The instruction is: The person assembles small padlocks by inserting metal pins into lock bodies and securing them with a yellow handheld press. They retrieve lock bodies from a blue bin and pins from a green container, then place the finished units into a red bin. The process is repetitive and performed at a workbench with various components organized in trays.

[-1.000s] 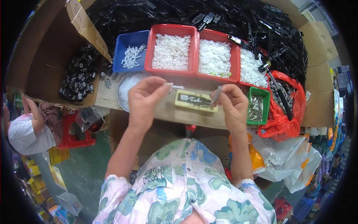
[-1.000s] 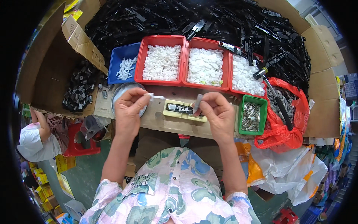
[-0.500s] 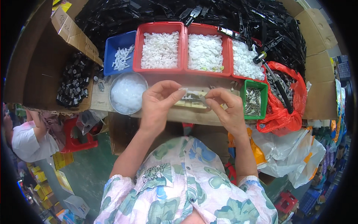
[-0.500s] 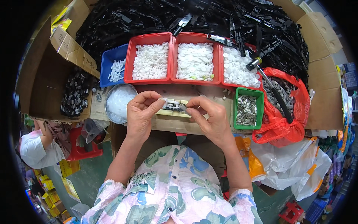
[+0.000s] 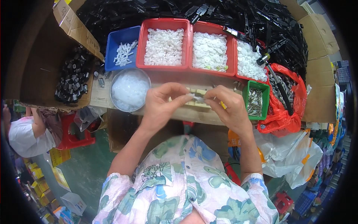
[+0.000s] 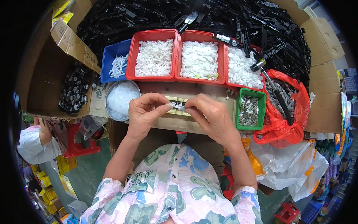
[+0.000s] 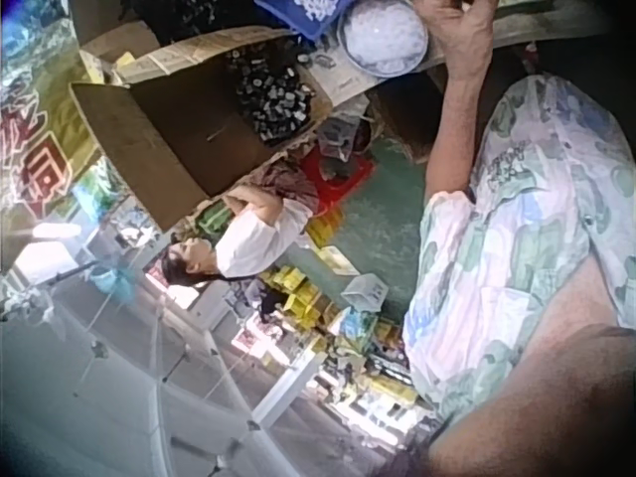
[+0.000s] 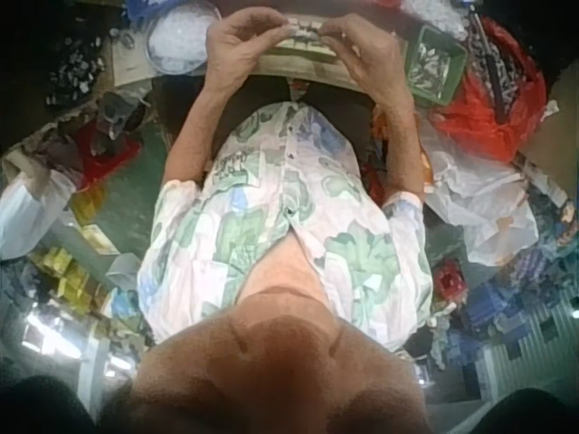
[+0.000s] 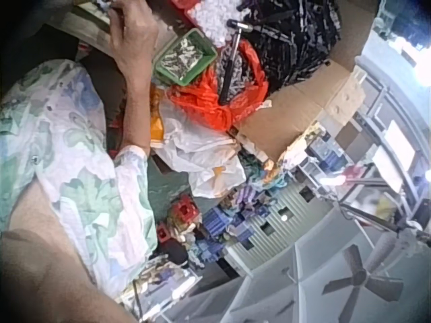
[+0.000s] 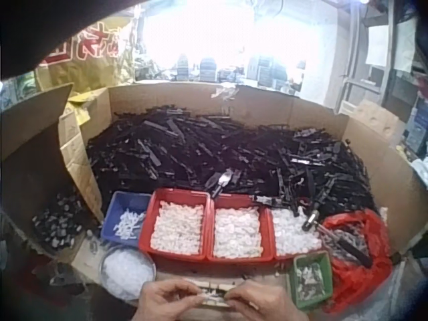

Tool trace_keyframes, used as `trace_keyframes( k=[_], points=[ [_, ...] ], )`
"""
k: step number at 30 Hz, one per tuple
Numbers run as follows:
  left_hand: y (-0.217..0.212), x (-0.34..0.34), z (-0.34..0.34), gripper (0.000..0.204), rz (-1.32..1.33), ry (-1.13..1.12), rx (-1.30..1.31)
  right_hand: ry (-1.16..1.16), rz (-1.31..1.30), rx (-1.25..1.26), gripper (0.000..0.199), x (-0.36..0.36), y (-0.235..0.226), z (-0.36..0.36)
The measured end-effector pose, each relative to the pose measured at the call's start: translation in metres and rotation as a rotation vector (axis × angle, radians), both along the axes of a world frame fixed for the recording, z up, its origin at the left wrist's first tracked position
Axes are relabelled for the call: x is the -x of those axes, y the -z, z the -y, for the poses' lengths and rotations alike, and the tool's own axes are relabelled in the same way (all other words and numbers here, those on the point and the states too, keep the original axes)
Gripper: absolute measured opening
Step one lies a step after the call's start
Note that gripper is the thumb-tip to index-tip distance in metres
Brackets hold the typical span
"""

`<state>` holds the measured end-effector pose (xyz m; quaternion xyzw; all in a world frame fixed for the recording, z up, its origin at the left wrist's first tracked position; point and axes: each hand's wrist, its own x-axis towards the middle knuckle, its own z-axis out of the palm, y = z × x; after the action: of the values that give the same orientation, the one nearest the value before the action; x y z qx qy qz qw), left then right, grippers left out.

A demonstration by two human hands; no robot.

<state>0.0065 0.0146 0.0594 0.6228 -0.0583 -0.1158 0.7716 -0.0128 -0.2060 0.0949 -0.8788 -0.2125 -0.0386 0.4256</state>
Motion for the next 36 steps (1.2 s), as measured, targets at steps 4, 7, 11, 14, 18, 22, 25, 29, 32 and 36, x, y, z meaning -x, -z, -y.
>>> trace_keyframes(
  k=[4,7,11,14,18,22,25,29,32,36],
  points=[
    [0.001,0.001,0.001,0.015,-0.013,0.033,0.020,-0.015,-0.009,-0.020,0.016,-0.002,-0.005,-0.003],
    [0.001,0.002,0.004,0.015,-0.032,0.013,0.071,0.013,-0.022,-0.073,0.019,0.000,-0.005,-0.004],
    [0.003,0.005,0.011,0.016,-0.067,-0.015,0.128,0.108,-0.330,-0.373,0.019,0.005,0.010,0.011],
    [0.006,0.006,0.016,0.017,-0.005,-0.017,0.086,0.108,-0.584,-0.619,0.022,0.006,0.022,0.020],
    [0.012,0.006,0.014,0.018,0.092,0.010,-0.053,0.104,-0.741,-0.816,0.017,0.009,0.031,0.024],
    [0.009,0.007,0.018,0.019,-0.003,-0.012,-0.028,0.097,-0.695,-0.886,0.016,0.010,0.035,0.023],
    [0.000,0.006,0.020,0.018,-0.145,-0.003,0.043,0.136,-0.620,-0.754,0.017,0.010,0.029,0.020],
    [0.000,0.001,0.012,0.022,-0.121,0.087,-0.070,0.158,-0.584,-0.676,0.014,0.007,0.029,0.022],
    [-0.002,0.003,0.008,0.024,0.268,0.089,-0.336,0.170,-0.608,-0.666,0.013,0.003,0.025,0.024],
    [0.002,-0.003,0.004,0.025,0.687,0.057,-0.561,0.175,-0.656,-0.634,0.013,0.002,0.019,0.024]
  ],
)
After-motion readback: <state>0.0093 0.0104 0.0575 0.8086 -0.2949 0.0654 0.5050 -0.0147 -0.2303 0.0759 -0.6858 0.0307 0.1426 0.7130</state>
